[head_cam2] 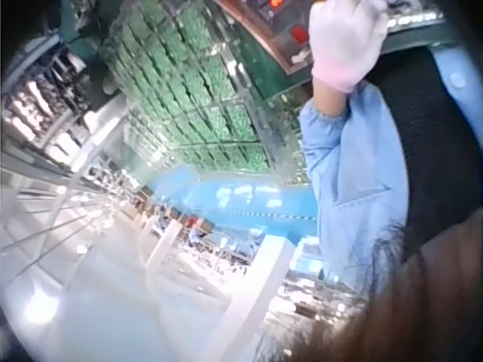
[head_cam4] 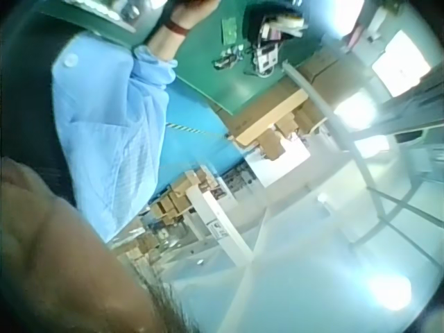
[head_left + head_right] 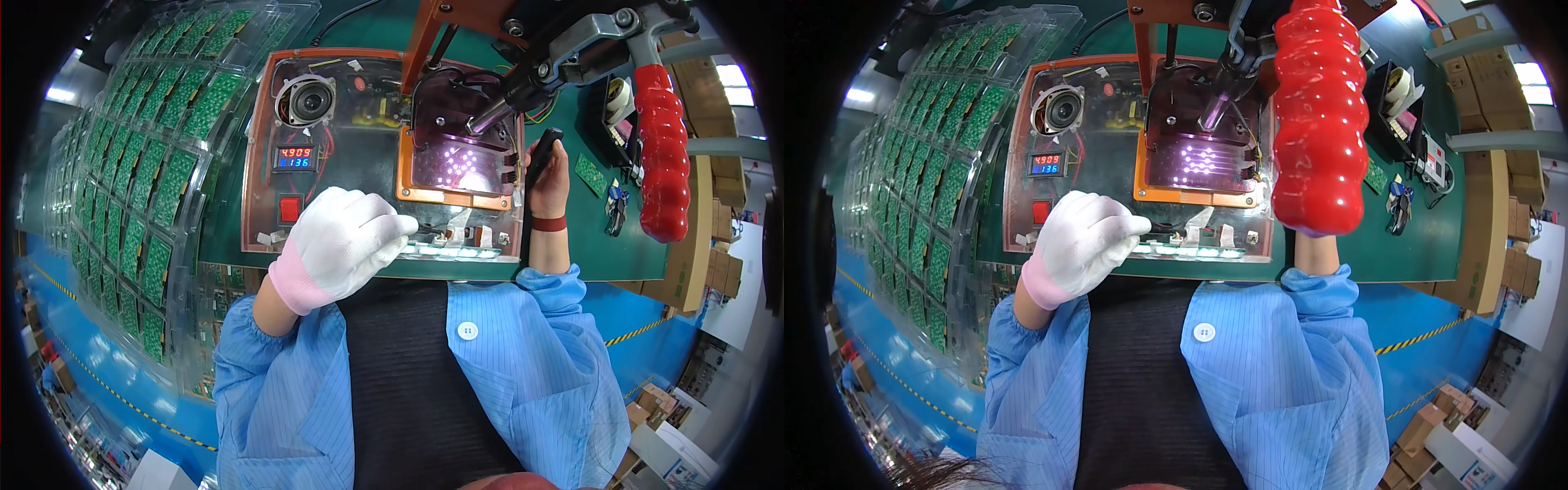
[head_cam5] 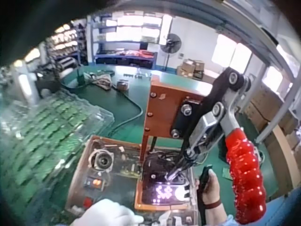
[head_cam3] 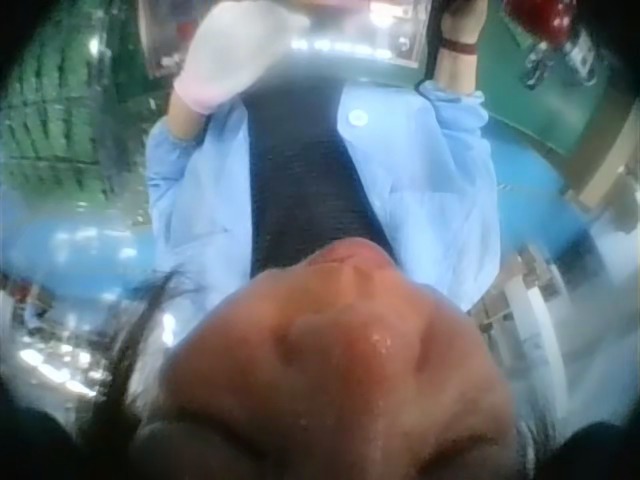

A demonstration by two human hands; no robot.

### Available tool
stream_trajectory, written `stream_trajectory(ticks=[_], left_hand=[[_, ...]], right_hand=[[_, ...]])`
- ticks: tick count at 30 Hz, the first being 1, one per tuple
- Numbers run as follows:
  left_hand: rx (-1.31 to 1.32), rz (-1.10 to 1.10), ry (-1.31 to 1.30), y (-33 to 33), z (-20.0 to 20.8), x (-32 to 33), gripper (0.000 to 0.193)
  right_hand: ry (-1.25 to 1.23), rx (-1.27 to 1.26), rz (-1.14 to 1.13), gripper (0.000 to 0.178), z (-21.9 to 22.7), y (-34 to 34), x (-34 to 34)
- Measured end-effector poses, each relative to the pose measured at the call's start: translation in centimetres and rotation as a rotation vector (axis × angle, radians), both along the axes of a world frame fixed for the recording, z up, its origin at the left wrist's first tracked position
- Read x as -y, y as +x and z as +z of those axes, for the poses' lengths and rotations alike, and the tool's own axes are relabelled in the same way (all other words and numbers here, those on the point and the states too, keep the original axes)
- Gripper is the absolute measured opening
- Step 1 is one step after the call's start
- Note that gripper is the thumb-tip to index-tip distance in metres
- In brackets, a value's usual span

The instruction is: Placing circuit boards into a manual press fixture for testing or assembly.

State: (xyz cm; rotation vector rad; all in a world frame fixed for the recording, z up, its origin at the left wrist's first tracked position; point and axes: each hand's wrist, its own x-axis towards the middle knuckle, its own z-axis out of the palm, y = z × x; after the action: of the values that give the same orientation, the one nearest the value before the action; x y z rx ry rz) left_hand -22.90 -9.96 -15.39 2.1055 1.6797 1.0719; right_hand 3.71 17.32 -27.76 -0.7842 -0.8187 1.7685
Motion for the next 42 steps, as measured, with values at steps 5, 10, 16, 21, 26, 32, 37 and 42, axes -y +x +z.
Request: stream_trajectory(ticks=[5, 10, 16, 21, 26, 32, 37, 42], left_hand=[[-0.001, -0.004, -0.005, -0.1, 0.2, -0.1, 0.019], [0.003, -0.012, -0.006, -0.2, 0.1, -0.3, 0.018], [0.001, -0.012, 0.005, -0.2, 0.0, -0.3, 0.018], [0.000, -0.010, 0.011, -0.2, 0.0, -0.3, 0.019], [0.001, -0.012, 0.012, -0.3, -0.1, -0.2, 0.021], [-0.004, -0.015, 0.010, -0.3, -0.2, -0.2, 0.025], [-0.010, -0.013, 0.005, -0.3, -0.1, -0.2, 0.028], [-0.019, -0.008, -0.004, -0.1, 0.0, -0.2, 0.031]], right_hand=[[-0.049, 0.020, -0.042, 0.033, -1.4, 0.8, -0.8], [-0.088, 0.048, -0.113, 0.031, -1.8, 1.0, -1.3], [-0.098, 0.001, -0.076, 0.030, -1.7, 1.0, -1.3], [-0.053, 0.000, -0.074, 0.028, -1.9, 1.0, -1.3], [-0.033, 0.005, -0.046, 0.026, 0.3, -0.5, 0.1], [-0.039, 0.002, -0.011, 0.029, 1.1, -1.0, 0.5], [-0.051, -0.014, 0.028, 0.034, -0.1, 0.0, -0.3], [-0.063, -0.030, 0.067, 0.040, -1.3, 0.9, -0.9]])
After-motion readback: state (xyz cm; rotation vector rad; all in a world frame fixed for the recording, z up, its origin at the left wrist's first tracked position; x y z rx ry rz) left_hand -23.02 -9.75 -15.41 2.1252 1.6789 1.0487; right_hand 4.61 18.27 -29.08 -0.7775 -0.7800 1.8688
